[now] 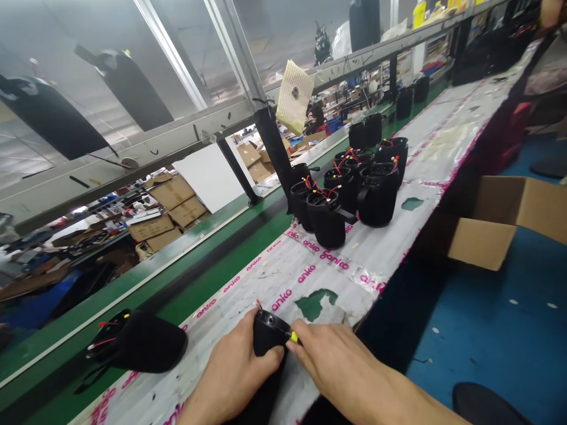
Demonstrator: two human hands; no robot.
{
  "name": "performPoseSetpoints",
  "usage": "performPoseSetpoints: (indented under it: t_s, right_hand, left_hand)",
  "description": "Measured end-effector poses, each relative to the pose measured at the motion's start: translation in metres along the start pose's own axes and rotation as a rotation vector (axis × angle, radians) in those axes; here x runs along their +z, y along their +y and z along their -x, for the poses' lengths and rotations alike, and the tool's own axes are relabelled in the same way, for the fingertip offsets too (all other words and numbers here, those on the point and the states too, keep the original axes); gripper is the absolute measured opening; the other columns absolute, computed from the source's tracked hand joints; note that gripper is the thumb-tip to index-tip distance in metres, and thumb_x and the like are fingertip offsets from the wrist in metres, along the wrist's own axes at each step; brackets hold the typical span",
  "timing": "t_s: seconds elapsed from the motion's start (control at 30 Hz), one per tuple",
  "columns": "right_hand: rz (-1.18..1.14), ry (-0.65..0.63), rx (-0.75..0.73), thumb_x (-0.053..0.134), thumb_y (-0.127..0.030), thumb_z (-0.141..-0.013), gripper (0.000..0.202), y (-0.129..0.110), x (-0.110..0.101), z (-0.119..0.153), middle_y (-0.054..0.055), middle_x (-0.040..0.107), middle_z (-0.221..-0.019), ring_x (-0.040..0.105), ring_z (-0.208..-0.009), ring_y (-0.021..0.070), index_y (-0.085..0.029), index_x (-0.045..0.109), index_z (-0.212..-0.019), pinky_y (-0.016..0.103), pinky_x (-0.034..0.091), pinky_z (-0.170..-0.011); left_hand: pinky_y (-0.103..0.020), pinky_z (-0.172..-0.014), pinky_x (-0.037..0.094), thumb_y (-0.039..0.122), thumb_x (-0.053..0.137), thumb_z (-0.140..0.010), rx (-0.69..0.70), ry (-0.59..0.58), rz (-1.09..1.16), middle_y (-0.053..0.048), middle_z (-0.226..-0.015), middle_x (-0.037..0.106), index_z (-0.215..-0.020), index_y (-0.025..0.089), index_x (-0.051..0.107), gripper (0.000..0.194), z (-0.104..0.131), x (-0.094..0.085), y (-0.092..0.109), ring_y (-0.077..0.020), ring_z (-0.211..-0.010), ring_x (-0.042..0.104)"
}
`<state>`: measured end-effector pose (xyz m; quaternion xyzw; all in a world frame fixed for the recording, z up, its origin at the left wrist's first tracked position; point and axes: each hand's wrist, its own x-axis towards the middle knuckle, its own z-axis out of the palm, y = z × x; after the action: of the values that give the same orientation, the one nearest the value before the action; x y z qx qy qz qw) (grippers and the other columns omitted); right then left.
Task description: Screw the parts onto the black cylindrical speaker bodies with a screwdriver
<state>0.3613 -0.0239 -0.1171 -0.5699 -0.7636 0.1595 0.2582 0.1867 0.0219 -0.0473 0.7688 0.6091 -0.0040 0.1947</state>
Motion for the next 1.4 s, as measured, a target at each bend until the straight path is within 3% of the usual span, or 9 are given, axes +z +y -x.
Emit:
performPoseSetpoints:
  t_s: [0.43,0.77,1.1,1.2,1.33,1.4]
  right_hand:
    - [-0.024,-0.057,0.001,0.045,-0.025,-0.103,0.014,-0.001,0.006,-0.004,0.003,0.070,-0.079,0.071,-0.072,0.0271,-0.021,0.057,-0.096,0.032,0.035,-0.057]
    - [0.052,-0.099,0.022,0.051,-0.021,-0.099,0.011,-0.006,0.000,-0.006,0.003,0.072,-0.073,0.071,-0.063,0.0261,-0.020,0.060,-0.094,0.032,0.032,-0.050]
    - [0.153,-0.080,-0.106,0.054,-0.018,-0.095,0.006,0.004,-0.001,-0.015,0.002,0.069,-0.067,0.068,-0.057,0.0261,-0.021,0.060,-0.096,0.030,0.034,-0.050]
    - [0.032,-0.080,-0.073,0.050,-0.022,-0.099,0.010,0.003,0.001,-0.015,0.002,0.070,-0.072,0.069,-0.063,0.0252,-0.021,0.059,-0.093,0.030,0.037,-0.055]
    - [-0.307,0.046,0.039,0.036,-0.029,-0.106,0.020,0.005,0.012,-0.006,0.000,0.070,-0.081,0.070,-0.076,0.0195,-0.022,0.054,-0.098,0.027,0.040,-0.063]
    - [-0.324,0.076,0.099,0.036,-0.030,-0.106,0.021,0.007,0.015,-0.001,0.000,0.069,-0.080,0.069,-0.078,0.0199,-0.022,0.053,-0.098,0.027,0.039,-0.063]
  left_hand:
    - [-0.043,-0.102,0.044,0.047,0.057,-0.080,-0.029,0.017,-0.057,-0.015,-0.138,0.060,-0.148,0.014,0.038,0.077,-0.001,0.004,0.005,-0.0348,-0.122,0.059]
    - [-0.042,-0.097,0.046,0.048,0.054,-0.079,-0.112,-0.014,-0.130,-0.017,-0.140,0.058,-0.152,0.013,0.030,0.085,0.004,0.005,0.018,-0.0370,-0.120,0.061]
    - [-0.048,-0.100,0.045,0.048,0.055,-0.079,-0.100,-0.020,-0.103,-0.016,-0.137,0.060,-0.151,0.013,0.032,0.083,-0.003,0.005,0.015,-0.0377,-0.118,0.061]
    - [-0.046,-0.103,0.043,0.049,0.055,-0.081,-0.071,-0.013,-0.057,-0.016,-0.139,0.059,-0.148,0.013,0.036,0.079,-0.002,0.004,0.008,-0.0362,-0.122,0.059]
    - [-0.041,-0.106,0.041,0.046,0.055,-0.082,-0.037,-0.003,0.007,-0.016,-0.141,0.057,-0.146,0.014,0.039,0.072,-0.002,0.002,-0.001,-0.0317,-0.126,0.056]
    - [-0.042,-0.106,0.040,0.046,0.055,-0.082,-0.025,0.006,0.001,-0.016,-0.141,0.057,-0.145,0.014,0.039,0.072,-0.001,0.002,-0.003,-0.0324,-0.125,0.057]
